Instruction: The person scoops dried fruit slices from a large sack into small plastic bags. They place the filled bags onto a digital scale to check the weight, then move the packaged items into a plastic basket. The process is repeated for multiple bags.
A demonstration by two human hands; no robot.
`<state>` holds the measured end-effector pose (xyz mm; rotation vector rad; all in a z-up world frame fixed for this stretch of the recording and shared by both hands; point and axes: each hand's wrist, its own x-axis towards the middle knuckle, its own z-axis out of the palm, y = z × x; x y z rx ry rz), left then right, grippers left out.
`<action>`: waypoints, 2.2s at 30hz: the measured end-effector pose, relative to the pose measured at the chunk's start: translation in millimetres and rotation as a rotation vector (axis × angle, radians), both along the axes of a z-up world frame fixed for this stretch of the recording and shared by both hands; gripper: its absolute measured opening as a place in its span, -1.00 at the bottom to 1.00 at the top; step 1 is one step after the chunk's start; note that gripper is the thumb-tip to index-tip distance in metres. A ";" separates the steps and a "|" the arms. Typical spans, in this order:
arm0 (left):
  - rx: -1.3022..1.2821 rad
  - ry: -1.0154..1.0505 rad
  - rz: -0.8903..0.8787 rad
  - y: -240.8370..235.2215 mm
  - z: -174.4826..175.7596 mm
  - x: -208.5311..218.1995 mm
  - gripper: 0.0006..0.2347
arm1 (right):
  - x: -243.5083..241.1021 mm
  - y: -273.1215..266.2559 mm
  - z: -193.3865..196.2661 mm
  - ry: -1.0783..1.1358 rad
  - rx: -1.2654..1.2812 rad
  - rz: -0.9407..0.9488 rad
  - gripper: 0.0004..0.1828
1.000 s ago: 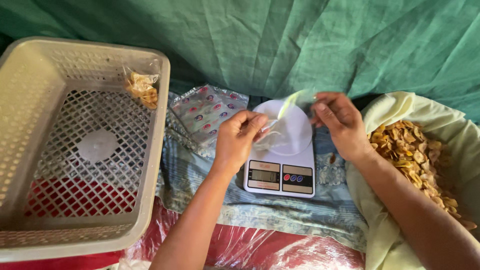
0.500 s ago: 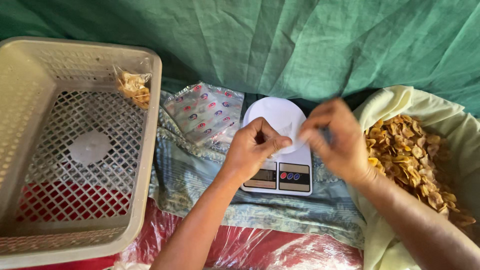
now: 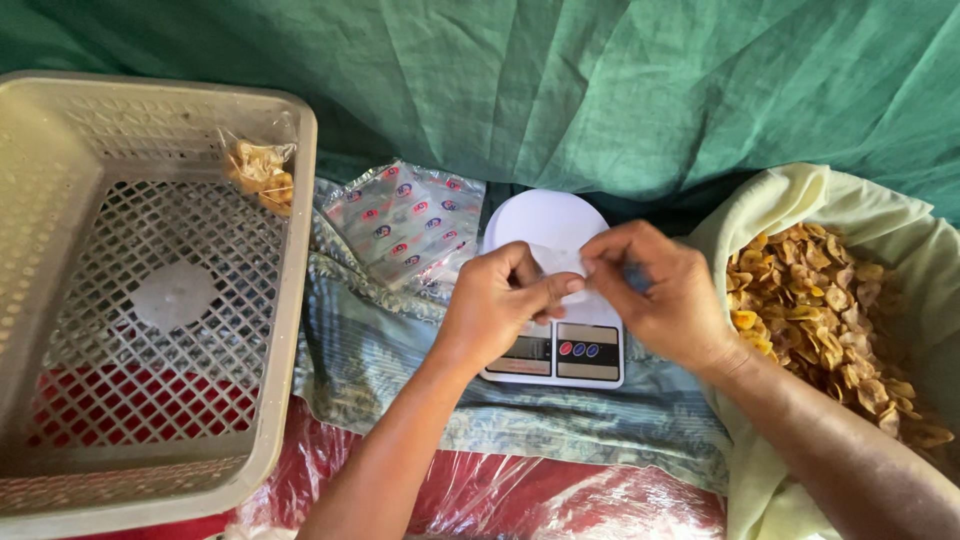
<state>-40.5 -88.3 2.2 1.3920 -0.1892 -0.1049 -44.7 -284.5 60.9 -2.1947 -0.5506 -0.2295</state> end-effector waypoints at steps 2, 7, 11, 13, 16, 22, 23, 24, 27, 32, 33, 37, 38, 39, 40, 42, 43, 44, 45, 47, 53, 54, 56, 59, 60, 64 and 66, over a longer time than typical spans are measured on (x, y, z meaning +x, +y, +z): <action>0.275 -0.160 0.159 -2.6 3.7 -6.4 -0.69 | 1.4 -2.5 10.1 -0.107 -0.090 -0.045 -0.77; 0.405 -0.356 0.376 -2.1 16.8 -12.2 -0.83 | 4.4 0.9 30.9 -0.439 -0.344 0.066 -0.61; 0.343 -0.239 0.363 2.6 26.3 -13.1 -0.81 | -2.7 -0.5 43.7 -0.296 -0.153 0.120 -0.64; 0.332 -0.202 0.351 2.3 28.8 -15.0 -0.79 | -13.1 1.0 42.9 -0.461 -0.185 0.242 -0.73; 0.316 -0.194 0.314 1.8 28.3 -15.3 -0.74 | -24.4 15.1 30.1 -0.352 -0.294 0.232 -0.70; -0.261 0.012 0.028 1.0 15.0 -2.9 -0.67 | -14.1 17.0 25.3 0.004 -0.486 0.187 -0.63; -0.273 0.013 -0.007 1.2 11.5 -2.3 -0.66 | -13.2 12.9 26.5 0.064 -0.552 0.204 -0.68; -0.285 0.015 -0.041 1.8 8.3 -1.7 -0.65 | -10.9 9.4 27.2 0.046 -0.532 0.229 -0.73; -0.274 -0.078 -0.132 4.2 2.7 -3.0 -0.65 | -2.5 -5.4 32.8 0.084 -0.510 0.283 -0.78; 0.128 -0.538 -0.093 11.6 12.7 -5.8 -0.33 | 10.9 -24.5 47.1 0.264 -0.571 0.426 -0.77; 0.225 -0.641 -0.075 12.5 14.8 -6.1 -0.25 | 10.3 -25.9 49.9 0.295 -0.568 0.412 -0.71; 0.342 -0.246 -0.248 -5.5 11.5 -8.4 -0.39 | 3.2 -24.0 70.2 0.291 -0.471 0.472 -0.59; 0.397 -0.204 -0.247 -8.0 9.4 -8.9 -0.43 | 0.6 -21.7 77.0 0.258 -0.425 0.515 -0.59; 0.454 -0.160 -0.247 -9.7 7.4 -9.3 -0.48 | -1.6 -19.0 84.2 0.401 -0.596 0.420 -0.55; 0.511 -0.117 -0.246 -11.1 6.0 -9.4 -0.53 | -3.4 -18.1 92.4 0.544 -0.765 0.319 -0.51; 0.428 -0.102 -0.336 -12.6 4.6 -10.0 -0.65 | -5.7 -17.0 101.8 0.635 -0.833 0.240 -0.51; 0.385 -0.093 -0.382 -13.2 4.3 -10.1 -0.70 | -6.1 -18.7 103.8 0.583 -0.739 0.268 -0.54; 0.336 -0.109 -0.430 -11.2 4.2 -10.6 -0.67 | -6.6 -21.0 104.2 0.530 -0.645 0.295 -0.56; 0.284 -0.124 -0.481 -7.9 4.1 -12.0 -0.64 | -7.7 -24.1 104.6 0.524 -0.651 0.277 -0.59; 0.170 -0.073 -0.524 -11.4 2.0 -13.0 -0.64 | -10.6 -30.9 105.3 0.511 -0.661 0.240 -0.65; 0.265 -0.036 -0.419 -36.9 2.6 -25.2 -0.68 | -20.5 -53.9 110.3 0.327 -0.580 0.357 -0.69; 0.327 -0.070 -0.384 -39.1 5.6 -27.7 -0.68 | -23.4 -59.3 110.8 0.368 -0.611 0.308 -0.69; 0.403 -0.118 -0.343 -42.4 14.0 -30.5 -0.69 | -28.3 -71.6 111.7 0.448 -0.675 0.213 -0.69; 0.426 -0.150 -0.326 -46.9 26.1 -33.7 -0.71 | -34.8 -88.0 106.3 0.216 -0.652 0.425 -0.69; 0.420 -0.157 -0.319 -49.5 29.8 -35.3 -0.71 | -38.7 -92.6 104.5 0.148 -0.636 0.441 -0.67; 0.518 -0.141 -0.322 -54.9 42.0 -40.6 -0.72 | -52.3 -96.4 97.2 -0.047 -0.522 0.499 -0.60; 0.471 -0.134 -0.338 -62.3 41.7 -40.6 -0.73 | -55.0 -94.0 97.1 -0.063 -0.445 0.496 -0.52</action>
